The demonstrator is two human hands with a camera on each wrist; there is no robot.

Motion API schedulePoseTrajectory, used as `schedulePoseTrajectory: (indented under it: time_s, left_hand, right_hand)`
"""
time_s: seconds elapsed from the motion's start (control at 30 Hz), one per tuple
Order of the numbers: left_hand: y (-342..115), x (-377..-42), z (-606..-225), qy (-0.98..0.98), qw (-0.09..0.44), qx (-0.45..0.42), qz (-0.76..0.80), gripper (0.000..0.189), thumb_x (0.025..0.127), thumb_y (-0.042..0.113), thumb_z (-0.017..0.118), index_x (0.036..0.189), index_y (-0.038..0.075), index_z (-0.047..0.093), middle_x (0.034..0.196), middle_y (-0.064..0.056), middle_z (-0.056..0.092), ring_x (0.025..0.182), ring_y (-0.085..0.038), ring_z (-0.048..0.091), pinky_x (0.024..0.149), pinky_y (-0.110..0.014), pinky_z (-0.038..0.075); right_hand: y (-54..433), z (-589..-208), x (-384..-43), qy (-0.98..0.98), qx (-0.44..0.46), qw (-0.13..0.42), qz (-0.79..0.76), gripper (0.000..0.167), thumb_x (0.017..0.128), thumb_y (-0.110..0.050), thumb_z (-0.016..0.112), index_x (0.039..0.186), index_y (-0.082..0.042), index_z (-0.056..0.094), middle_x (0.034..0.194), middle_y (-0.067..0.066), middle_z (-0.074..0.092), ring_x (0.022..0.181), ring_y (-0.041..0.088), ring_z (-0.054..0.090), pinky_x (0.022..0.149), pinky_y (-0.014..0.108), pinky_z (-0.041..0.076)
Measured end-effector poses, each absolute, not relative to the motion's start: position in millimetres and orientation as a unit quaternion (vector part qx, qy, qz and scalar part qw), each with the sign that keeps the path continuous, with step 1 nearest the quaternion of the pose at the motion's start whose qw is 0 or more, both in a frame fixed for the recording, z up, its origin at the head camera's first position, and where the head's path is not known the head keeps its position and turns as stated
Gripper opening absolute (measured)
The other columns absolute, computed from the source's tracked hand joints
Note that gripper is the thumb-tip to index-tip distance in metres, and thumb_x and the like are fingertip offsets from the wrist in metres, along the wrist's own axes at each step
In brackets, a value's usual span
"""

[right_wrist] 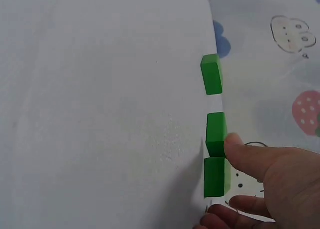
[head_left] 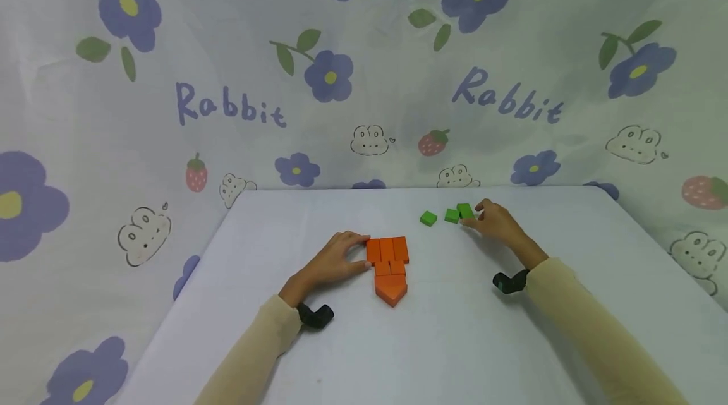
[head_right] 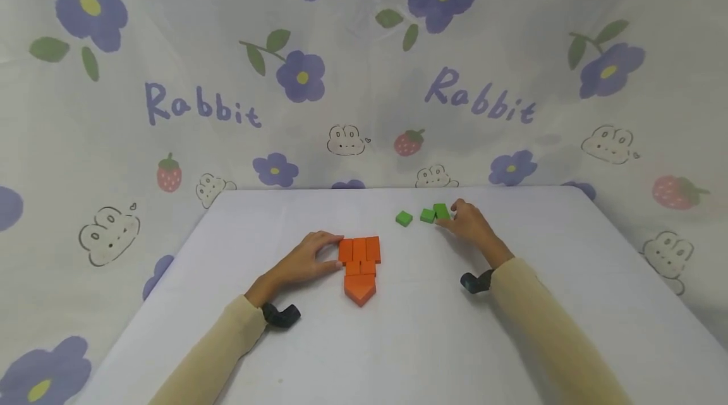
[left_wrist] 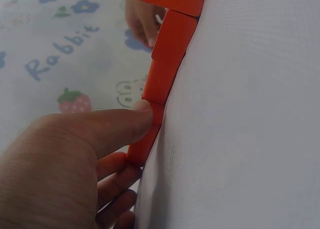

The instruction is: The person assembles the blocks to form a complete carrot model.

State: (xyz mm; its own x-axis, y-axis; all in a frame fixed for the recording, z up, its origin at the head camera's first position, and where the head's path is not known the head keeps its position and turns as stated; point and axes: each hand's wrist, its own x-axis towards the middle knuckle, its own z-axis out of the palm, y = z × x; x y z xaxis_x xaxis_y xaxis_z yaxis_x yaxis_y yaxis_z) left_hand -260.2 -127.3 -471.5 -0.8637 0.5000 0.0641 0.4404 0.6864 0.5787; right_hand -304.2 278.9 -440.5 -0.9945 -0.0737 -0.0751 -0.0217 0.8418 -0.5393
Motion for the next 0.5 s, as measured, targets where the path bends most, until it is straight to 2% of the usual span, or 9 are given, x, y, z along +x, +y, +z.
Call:
schedulePoseTrajectory:
  time_s: [0.1,0.27,0.5]
  left_hand:
    - [-128.4,-259.0,-472.3,0.917,0.051,0.254,0.302,0.065,0.09,0.047,0.07,0.147,0.023,0.05,0.145,-0.002,0.052,0.138,-0.025,0.041,0.114,-0.054,0.036]
    - [-127.3,-259.2,-471.1,0.913,0.05,0.263,0.308,0.065,0.09,0.045,0.07,0.147,0.021,0.05,0.146,-0.003,0.051,0.139,-0.027,0.041,0.115,-0.054,0.035]
    - [-127.5,-258.7,-470.3,0.915,0.044,0.267,0.299,0.065,0.09,0.044,0.071,0.147,0.02,0.051,0.145,-0.004,0.052,0.137,-0.026,0.042,0.114,-0.053,0.037]
  right_hand:
    - [275.9,-442.7,-308.4,0.959,-0.028,0.05,-0.278,0.069,0.094,-0.042,0.068,0.131,0.013,0.048,0.119,0.031,0.06,0.1,0.036,0.063,0.078,0.041,0.054]
    - [274.0,-438.9,-308.1,0.961,-0.017,0.05,-0.27,0.059,0.095,-0.035,0.066,0.126,0.013,0.051,0.117,0.029,0.062,0.1,0.035,0.063,0.078,0.041,0.054]
    - [272.9,-436.6,-307.9,0.964,0.001,0.058,-0.261,0.056,0.095,-0.033,0.066,0.123,0.013,0.054,0.116,0.029,0.062,0.096,0.033,0.061,0.078,0.041,0.053]
